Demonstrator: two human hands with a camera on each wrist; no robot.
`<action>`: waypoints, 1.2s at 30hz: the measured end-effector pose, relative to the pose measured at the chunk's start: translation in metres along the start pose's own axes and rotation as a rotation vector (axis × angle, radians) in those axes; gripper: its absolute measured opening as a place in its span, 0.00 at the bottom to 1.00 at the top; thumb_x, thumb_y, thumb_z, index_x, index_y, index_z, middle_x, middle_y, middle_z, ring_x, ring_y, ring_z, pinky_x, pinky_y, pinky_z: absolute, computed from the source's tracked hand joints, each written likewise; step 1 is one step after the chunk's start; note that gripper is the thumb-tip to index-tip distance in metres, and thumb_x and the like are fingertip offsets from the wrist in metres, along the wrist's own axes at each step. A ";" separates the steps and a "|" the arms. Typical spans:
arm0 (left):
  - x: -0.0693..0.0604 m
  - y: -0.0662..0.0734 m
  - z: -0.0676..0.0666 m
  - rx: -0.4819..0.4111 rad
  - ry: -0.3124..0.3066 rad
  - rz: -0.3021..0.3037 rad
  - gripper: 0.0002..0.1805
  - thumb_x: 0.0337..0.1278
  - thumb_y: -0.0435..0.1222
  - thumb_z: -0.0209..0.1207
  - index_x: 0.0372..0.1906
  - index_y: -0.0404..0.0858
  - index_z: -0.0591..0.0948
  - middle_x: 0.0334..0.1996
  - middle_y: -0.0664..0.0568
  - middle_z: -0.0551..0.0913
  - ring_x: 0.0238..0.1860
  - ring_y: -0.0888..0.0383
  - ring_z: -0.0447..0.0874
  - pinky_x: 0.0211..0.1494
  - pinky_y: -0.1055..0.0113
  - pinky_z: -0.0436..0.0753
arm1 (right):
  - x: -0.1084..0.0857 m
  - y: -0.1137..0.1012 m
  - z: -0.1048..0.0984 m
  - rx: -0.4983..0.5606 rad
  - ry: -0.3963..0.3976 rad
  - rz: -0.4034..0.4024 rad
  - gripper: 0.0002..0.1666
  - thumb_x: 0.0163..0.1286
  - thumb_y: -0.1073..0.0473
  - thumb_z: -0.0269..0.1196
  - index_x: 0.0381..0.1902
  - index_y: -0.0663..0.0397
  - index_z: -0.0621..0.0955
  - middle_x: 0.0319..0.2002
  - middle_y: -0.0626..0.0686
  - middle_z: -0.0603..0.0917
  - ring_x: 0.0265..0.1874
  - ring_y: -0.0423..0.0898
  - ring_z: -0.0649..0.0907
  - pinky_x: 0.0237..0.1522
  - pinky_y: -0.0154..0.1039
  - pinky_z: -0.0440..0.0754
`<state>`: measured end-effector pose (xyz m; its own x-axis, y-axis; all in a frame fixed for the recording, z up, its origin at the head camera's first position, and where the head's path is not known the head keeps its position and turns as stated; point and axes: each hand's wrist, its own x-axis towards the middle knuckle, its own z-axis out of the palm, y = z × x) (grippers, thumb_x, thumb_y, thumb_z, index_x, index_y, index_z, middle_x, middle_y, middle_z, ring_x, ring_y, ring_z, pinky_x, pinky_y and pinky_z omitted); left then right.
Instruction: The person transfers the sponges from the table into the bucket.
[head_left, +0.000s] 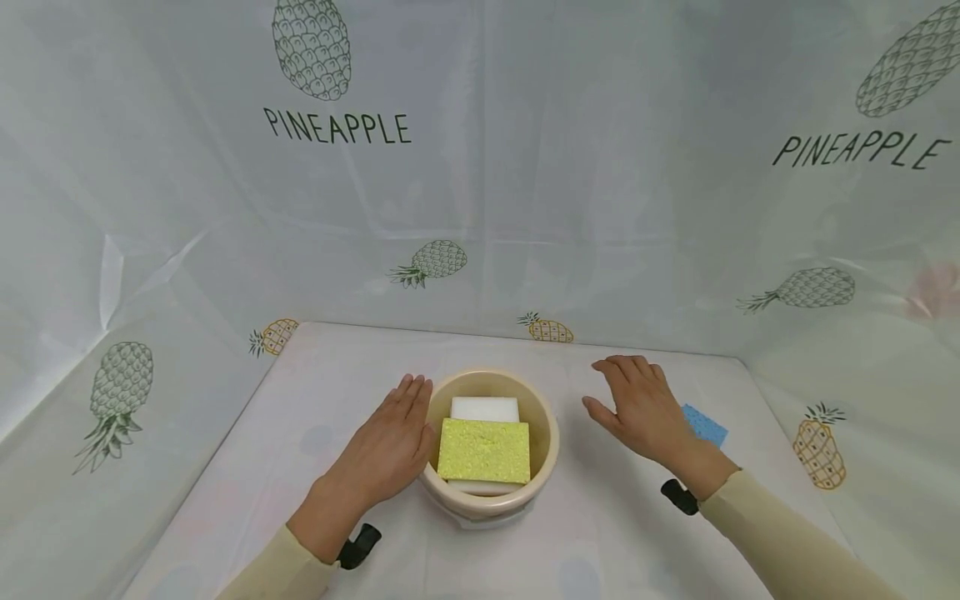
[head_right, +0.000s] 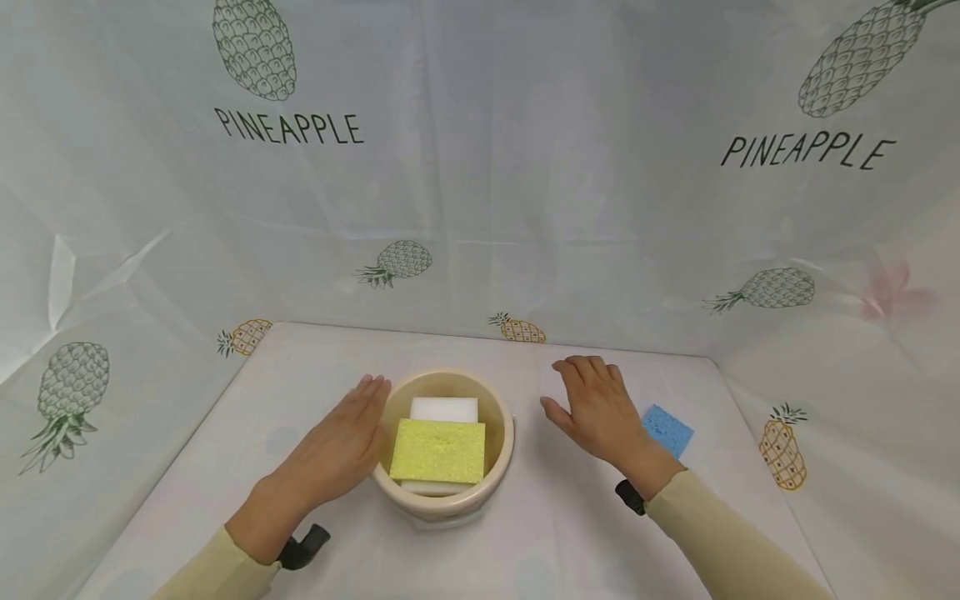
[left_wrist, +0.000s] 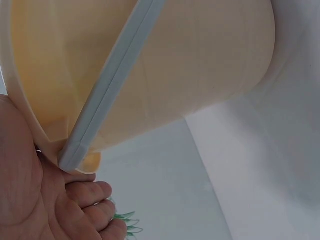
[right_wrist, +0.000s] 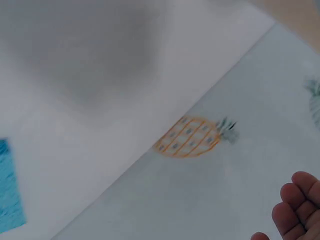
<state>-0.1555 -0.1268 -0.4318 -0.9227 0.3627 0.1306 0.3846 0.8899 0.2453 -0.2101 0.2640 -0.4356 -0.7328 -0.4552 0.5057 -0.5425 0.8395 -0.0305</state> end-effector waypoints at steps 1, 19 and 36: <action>0.000 0.000 0.000 -0.001 0.000 0.000 0.34 0.83 0.44 0.44 0.81 0.27 0.60 0.82 0.36 0.61 0.85 0.41 0.53 0.85 0.48 0.61 | -0.003 0.007 -0.001 -0.012 0.004 0.011 0.32 0.66 0.48 0.71 0.59 0.64 0.80 0.54 0.62 0.82 0.54 0.63 0.78 0.48 0.60 0.77; 0.000 -0.001 -0.001 -0.016 -0.019 -0.006 0.34 0.83 0.44 0.43 0.82 0.27 0.59 0.82 0.36 0.60 0.85 0.41 0.52 0.86 0.48 0.59 | -0.073 0.067 0.013 -0.200 0.009 0.187 0.37 0.58 0.50 0.75 0.57 0.71 0.77 0.50 0.68 0.83 0.50 0.70 0.80 0.43 0.64 0.77; 0.000 -0.002 0.000 -0.027 -0.025 -0.008 0.35 0.84 0.45 0.42 0.82 0.27 0.58 0.82 0.36 0.59 0.85 0.41 0.51 0.86 0.48 0.59 | -0.118 0.111 0.001 -0.233 -0.083 0.005 0.44 0.81 0.30 0.45 0.63 0.69 0.74 0.56 0.67 0.80 0.56 0.69 0.77 0.48 0.67 0.77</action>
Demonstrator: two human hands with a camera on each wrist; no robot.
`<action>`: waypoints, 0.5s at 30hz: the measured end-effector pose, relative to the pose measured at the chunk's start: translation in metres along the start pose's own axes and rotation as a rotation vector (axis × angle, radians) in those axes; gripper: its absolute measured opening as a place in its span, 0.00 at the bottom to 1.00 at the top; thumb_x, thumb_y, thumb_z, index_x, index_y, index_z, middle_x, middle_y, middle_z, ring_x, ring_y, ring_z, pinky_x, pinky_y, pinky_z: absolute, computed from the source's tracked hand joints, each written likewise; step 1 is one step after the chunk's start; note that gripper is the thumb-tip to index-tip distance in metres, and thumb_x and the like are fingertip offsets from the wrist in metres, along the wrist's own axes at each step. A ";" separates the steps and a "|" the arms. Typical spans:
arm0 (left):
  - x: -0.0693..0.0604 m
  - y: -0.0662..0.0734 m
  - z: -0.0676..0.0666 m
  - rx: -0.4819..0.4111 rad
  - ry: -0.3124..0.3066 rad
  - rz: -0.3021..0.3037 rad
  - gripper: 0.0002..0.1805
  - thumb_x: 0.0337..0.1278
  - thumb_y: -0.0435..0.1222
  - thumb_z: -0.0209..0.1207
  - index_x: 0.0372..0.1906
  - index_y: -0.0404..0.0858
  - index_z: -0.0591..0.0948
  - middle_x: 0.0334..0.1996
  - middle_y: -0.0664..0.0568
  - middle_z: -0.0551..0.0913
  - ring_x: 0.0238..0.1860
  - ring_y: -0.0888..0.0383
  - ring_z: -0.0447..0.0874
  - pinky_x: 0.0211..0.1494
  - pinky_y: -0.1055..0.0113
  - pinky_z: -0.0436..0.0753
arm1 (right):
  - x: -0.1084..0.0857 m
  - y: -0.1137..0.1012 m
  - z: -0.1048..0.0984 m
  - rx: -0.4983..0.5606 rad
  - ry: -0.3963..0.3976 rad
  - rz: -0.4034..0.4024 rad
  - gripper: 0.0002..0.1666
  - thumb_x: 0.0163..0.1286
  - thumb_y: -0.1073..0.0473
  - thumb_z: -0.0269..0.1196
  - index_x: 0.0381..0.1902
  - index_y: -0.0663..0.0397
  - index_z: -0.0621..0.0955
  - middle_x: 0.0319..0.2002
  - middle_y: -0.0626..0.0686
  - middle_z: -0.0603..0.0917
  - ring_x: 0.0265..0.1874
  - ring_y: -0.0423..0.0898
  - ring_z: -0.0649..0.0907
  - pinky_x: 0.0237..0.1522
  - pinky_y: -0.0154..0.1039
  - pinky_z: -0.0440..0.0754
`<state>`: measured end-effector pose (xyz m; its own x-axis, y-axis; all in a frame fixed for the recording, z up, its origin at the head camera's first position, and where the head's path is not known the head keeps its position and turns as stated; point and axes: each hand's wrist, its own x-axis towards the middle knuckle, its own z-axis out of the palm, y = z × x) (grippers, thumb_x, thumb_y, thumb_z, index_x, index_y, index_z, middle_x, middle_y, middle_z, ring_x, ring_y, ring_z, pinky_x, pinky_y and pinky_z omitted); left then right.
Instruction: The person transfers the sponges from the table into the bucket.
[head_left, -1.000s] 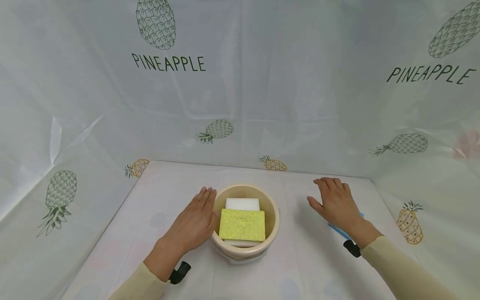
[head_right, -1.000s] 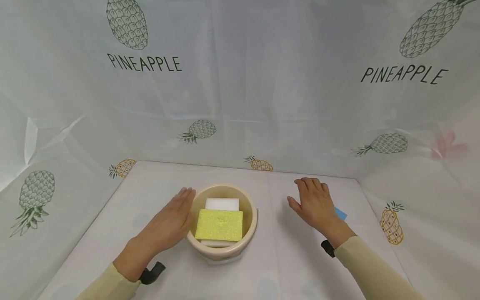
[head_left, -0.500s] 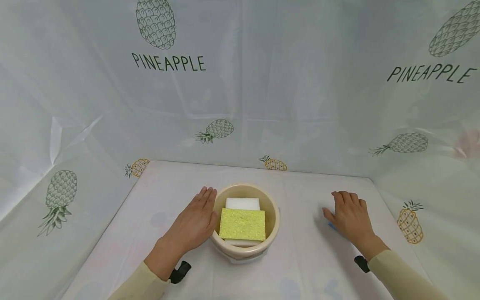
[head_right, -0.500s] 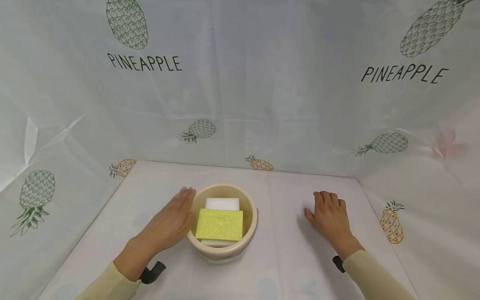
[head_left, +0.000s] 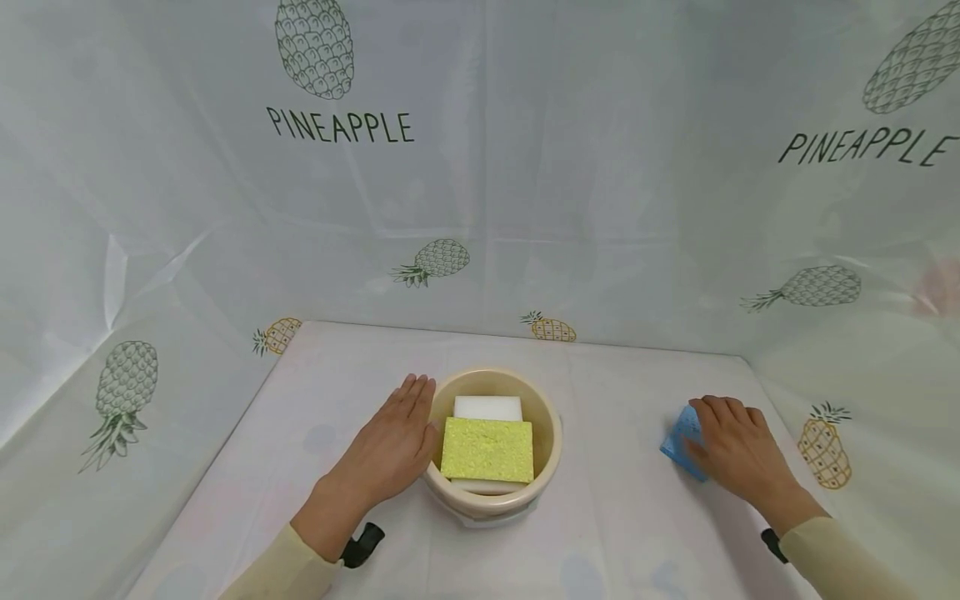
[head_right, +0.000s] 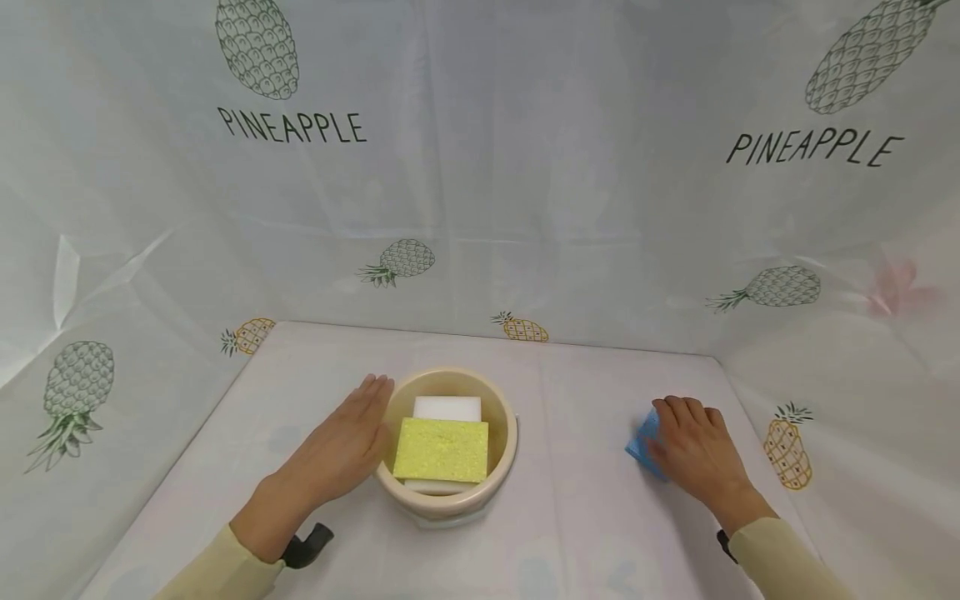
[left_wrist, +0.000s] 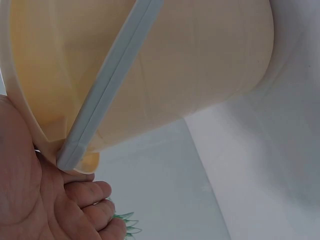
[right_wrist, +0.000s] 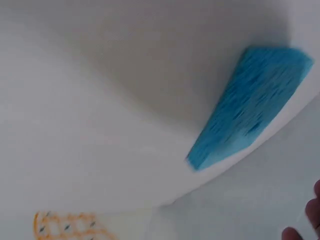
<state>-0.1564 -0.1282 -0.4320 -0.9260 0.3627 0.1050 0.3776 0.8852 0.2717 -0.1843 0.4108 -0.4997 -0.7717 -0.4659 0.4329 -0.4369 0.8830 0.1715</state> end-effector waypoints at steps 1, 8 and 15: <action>0.000 0.000 0.000 -0.001 -0.001 0.000 0.35 0.84 0.45 0.42 0.82 0.27 0.58 0.82 0.36 0.59 0.85 0.41 0.51 0.86 0.47 0.59 | -0.003 0.006 -0.003 -0.005 -0.016 -0.023 0.43 0.80 0.31 0.49 0.63 0.68 0.74 0.56 0.67 0.79 0.57 0.68 0.77 0.49 0.67 0.77; -0.001 0.000 0.000 -0.009 -0.006 -0.006 0.35 0.84 0.45 0.41 0.82 0.27 0.57 0.83 0.36 0.58 0.85 0.41 0.51 0.86 0.47 0.58 | -0.023 0.034 -0.015 -0.082 -0.165 -0.102 0.54 0.43 0.51 0.85 0.65 0.64 0.73 0.60 0.64 0.79 0.58 0.64 0.76 0.52 0.65 0.78; 0.000 0.002 0.000 -0.019 -0.007 -0.021 0.35 0.84 0.45 0.41 0.82 0.28 0.57 0.83 0.36 0.59 0.85 0.42 0.50 0.86 0.48 0.58 | -0.028 0.028 -0.004 -0.051 -0.198 -0.098 0.57 0.45 0.46 0.85 0.67 0.64 0.71 0.62 0.64 0.77 0.60 0.63 0.75 0.55 0.65 0.77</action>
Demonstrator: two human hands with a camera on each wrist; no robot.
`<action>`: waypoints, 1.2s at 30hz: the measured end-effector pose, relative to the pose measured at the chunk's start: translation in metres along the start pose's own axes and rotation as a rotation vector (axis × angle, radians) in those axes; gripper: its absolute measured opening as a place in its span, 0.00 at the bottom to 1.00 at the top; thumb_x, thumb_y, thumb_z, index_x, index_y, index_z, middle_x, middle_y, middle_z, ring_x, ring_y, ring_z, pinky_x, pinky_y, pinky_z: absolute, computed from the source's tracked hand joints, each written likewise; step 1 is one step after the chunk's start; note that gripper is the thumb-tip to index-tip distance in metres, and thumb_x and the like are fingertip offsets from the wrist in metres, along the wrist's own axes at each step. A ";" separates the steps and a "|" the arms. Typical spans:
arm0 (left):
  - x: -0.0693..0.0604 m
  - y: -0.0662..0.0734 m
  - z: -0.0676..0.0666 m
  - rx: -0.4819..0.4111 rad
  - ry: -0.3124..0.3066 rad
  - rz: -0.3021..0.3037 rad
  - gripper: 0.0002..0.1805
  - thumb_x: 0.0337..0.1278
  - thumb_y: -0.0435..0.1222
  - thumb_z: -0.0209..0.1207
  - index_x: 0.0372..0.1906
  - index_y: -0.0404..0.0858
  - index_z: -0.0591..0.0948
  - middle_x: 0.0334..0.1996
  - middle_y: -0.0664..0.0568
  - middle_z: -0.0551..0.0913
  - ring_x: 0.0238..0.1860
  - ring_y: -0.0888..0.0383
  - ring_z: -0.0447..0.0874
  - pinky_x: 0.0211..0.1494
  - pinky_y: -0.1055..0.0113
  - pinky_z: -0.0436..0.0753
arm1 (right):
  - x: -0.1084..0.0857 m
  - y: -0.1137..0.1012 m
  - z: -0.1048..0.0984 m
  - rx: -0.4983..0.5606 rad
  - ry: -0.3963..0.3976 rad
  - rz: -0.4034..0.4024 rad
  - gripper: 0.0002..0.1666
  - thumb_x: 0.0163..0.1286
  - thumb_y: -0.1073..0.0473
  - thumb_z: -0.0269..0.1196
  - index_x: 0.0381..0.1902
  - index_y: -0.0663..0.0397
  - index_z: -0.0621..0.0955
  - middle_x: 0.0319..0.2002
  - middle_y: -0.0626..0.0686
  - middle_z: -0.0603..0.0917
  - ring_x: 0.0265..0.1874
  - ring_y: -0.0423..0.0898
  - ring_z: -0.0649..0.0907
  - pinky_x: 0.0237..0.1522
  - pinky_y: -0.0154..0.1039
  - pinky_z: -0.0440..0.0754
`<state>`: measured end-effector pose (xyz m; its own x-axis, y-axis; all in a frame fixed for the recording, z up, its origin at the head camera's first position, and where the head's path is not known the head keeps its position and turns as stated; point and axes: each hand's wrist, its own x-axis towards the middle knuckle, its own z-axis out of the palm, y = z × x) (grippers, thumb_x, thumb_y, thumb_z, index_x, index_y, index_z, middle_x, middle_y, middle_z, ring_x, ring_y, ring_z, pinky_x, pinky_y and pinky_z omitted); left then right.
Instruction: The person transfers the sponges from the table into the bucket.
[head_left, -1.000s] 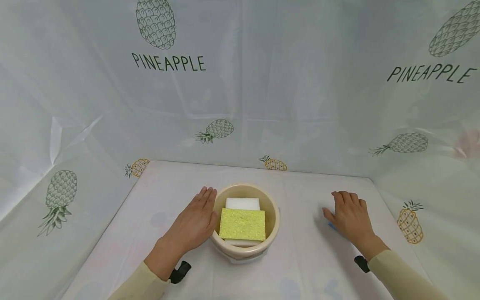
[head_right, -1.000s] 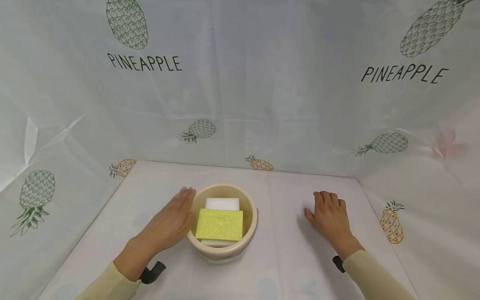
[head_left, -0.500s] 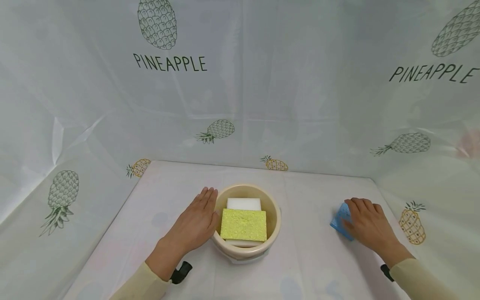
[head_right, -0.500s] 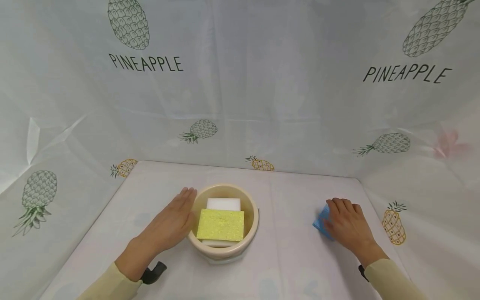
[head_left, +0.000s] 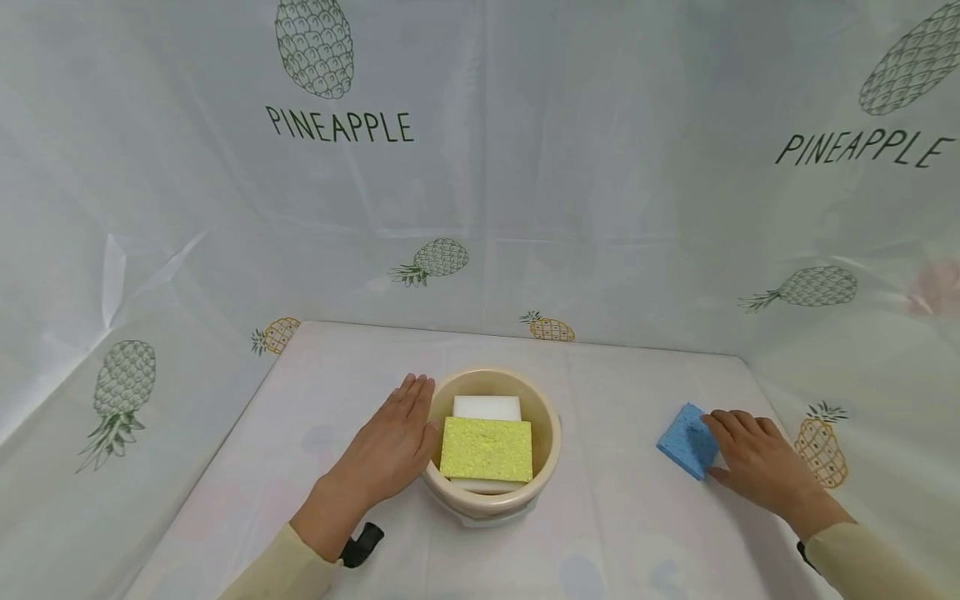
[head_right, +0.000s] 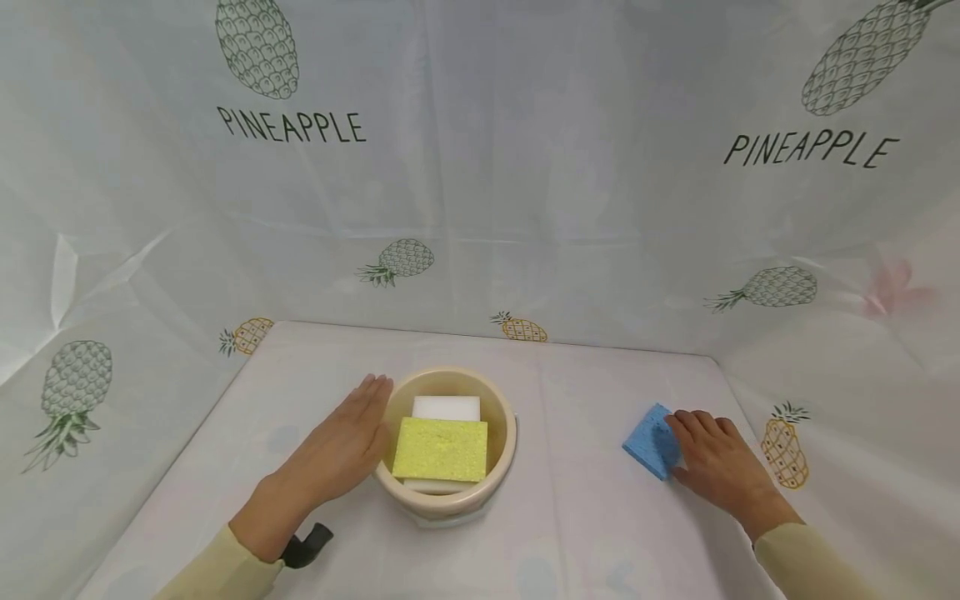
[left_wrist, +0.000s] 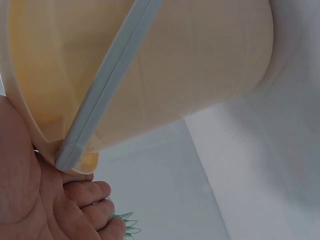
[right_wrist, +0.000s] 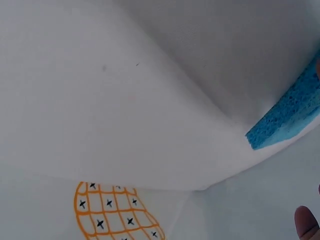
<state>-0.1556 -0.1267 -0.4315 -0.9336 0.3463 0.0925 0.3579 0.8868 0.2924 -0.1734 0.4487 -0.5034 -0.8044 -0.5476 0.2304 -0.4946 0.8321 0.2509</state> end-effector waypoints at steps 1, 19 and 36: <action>0.000 0.000 0.000 -0.003 -0.001 -0.002 0.35 0.84 0.45 0.41 0.82 0.28 0.57 0.83 0.36 0.59 0.85 0.42 0.50 0.86 0.48 0.57 | 0.003 -0.003 0.002 0.011 0.008 0.008 0.57 0.45 0.46 0.85 0.67 0.64 0.72 0.62 0.63 0.77 0.60 0.63 0.74 0.55 0.65 0.77; -0.001 0.001 -0.001 0.000 -0.008 -0.010 0.35 0.84 0.46 0.41 0.83 0.28 0.57 0.83 0.37 0.58 0.85 0.42 0.50 0.86 0.48 0.57 | 0.032 0.010 0.017 -0.022 0.035 0.007 0.53 0.50 0.40 0.80 0.66 0.65 0.74 0.60 0.64 0.79 0.60 0.64 0.77 0.55 0.65 0.76; 0.000 0.002 0.000 0.018 -0.004 -0.014 0.35 0.85 0.47 0.42 0.83 0.30 0.57 0.83 0.39 0.58 0.86 0.43 0.50 0.87 0.50 0.57 | 0.017 0.032 0.025 0.001 -0.125 0.070 0.50 0.62 0.34 0.70 0.69 0.63 0.72 0.66 0.65 0.77 0.64 0.65 0.75 0.61 0.68 0.74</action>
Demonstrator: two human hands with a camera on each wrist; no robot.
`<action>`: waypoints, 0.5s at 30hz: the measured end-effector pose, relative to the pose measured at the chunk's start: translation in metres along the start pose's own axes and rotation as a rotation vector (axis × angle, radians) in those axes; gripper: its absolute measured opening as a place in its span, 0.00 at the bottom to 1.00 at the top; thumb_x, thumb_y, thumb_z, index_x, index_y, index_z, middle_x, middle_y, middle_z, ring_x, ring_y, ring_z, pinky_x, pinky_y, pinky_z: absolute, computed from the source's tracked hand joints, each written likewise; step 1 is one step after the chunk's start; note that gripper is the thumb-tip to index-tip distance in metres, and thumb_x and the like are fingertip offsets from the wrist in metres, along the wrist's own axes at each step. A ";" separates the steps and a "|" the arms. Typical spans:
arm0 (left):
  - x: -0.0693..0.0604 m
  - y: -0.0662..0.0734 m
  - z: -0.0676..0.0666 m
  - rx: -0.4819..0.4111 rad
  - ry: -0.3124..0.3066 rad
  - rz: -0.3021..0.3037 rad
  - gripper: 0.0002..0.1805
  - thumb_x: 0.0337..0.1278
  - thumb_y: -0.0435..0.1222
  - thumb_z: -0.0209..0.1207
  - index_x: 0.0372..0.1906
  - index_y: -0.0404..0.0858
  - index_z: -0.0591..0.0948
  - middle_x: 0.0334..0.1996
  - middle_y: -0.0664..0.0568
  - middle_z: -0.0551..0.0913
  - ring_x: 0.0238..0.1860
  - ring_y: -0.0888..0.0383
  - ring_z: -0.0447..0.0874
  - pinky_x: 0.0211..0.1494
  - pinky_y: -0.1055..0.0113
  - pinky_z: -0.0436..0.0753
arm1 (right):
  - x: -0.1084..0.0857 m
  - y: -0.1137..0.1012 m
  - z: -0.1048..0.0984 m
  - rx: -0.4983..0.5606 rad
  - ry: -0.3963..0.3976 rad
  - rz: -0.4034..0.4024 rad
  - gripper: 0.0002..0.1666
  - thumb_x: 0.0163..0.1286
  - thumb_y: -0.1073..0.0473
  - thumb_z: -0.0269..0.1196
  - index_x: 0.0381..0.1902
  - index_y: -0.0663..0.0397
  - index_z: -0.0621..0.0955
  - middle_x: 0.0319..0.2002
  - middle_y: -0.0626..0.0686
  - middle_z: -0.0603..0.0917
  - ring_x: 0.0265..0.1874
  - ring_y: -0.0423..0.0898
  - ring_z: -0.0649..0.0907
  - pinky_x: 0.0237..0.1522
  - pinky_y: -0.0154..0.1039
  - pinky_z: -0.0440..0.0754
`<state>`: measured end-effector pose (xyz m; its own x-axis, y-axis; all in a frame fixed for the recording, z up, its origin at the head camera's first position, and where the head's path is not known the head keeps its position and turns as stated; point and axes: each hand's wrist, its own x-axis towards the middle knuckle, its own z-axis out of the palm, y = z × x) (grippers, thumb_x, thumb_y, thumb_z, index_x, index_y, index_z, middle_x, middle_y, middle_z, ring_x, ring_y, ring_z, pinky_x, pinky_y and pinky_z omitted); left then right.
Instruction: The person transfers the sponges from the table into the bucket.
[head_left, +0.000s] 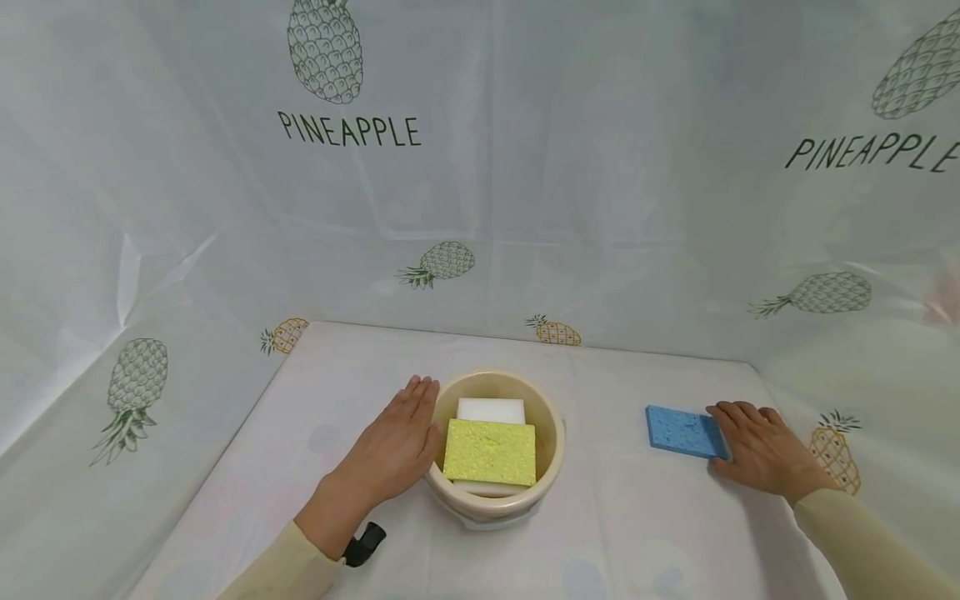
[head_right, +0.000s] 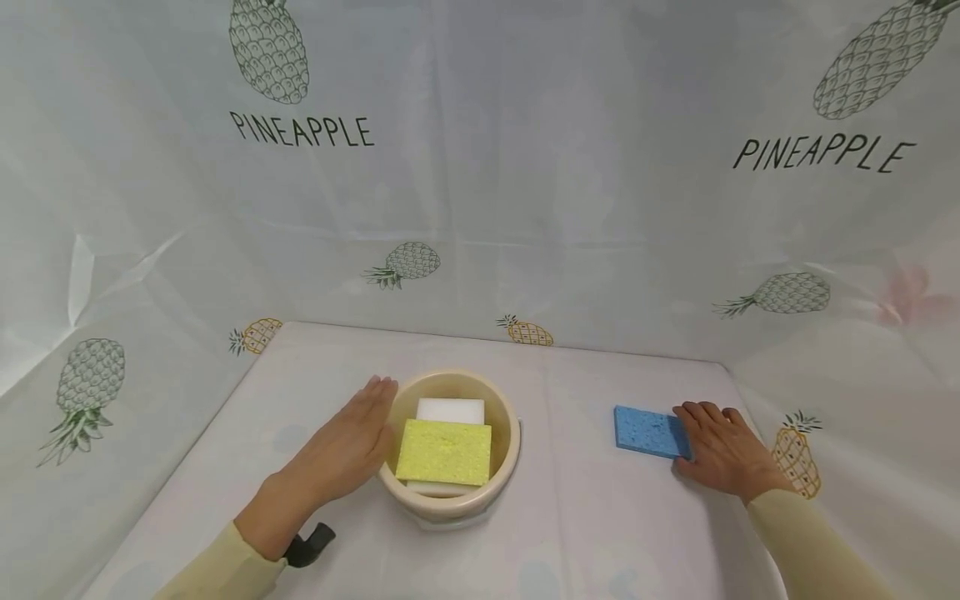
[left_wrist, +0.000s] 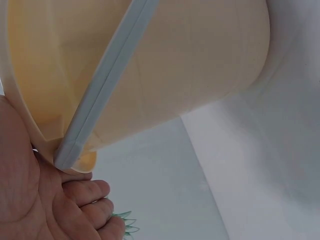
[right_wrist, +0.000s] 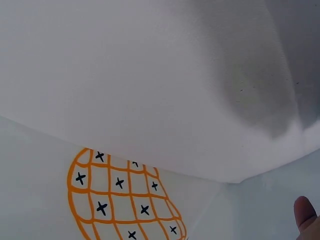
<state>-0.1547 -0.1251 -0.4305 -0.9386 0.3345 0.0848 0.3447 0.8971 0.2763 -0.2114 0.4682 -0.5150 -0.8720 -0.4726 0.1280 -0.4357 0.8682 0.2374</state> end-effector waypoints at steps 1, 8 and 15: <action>0.000 0.000 0.000 0.001 0.000 0.000 0.35 0.85 0.47 0.42 0.83 0.30 0.57 0.83 0.39 0.58 0.86 0.43 0.50 0.87 0.50 0.57 | 0.001 -0.001 0.000 0.002 -0.016 0.004 0.49 0.63 0.34 0.69 0.69 0.62 0.72 0.66 0.65 0.77 0.65 0.65 0.75 0.61 0.68 0.74; 0.000 0.000 0.000 0.005 0.000 -0.002 0.35 0.85 0.46 0.41 0.83 0.30 0.57 0.83 0.39 0.58 0.85 0.44 0.51 0.87 0.50 0.57 | 0.007 -0.006 -0.003 0.027 -0.111 0.008 0.46 0.66 0.35 0.66 0.69 0.62 0.74 0.67 0.65 0.78 0.66 0.67 0.75 0.63 0.69 0.74; -0.001 0.000 -0.002 -0.006 -0.005 0.005 0.35 0.85 0.46 0.40 0.83 0.29 0.57 0.83 0.38 0.58 0.85 0.43 0.51 0.87 0.50 0.57 | 0.014 -0.010 -0.003 0.070 -0.144 0.052 0.45 0.62 0.39 0.70 0.65 0.66 0.76 0.63 0.66 0.79 0.63 0.68 0.75 0.61 0.70 0.74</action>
<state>-0.1537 -0.1259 -0.4287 -0.9366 0.3408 0.0811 0.3495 0.8936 0.2816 -0.2184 0.4529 -0.5122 -0.9147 -0.4042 -0.0024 -0.3989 0.9019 0.1659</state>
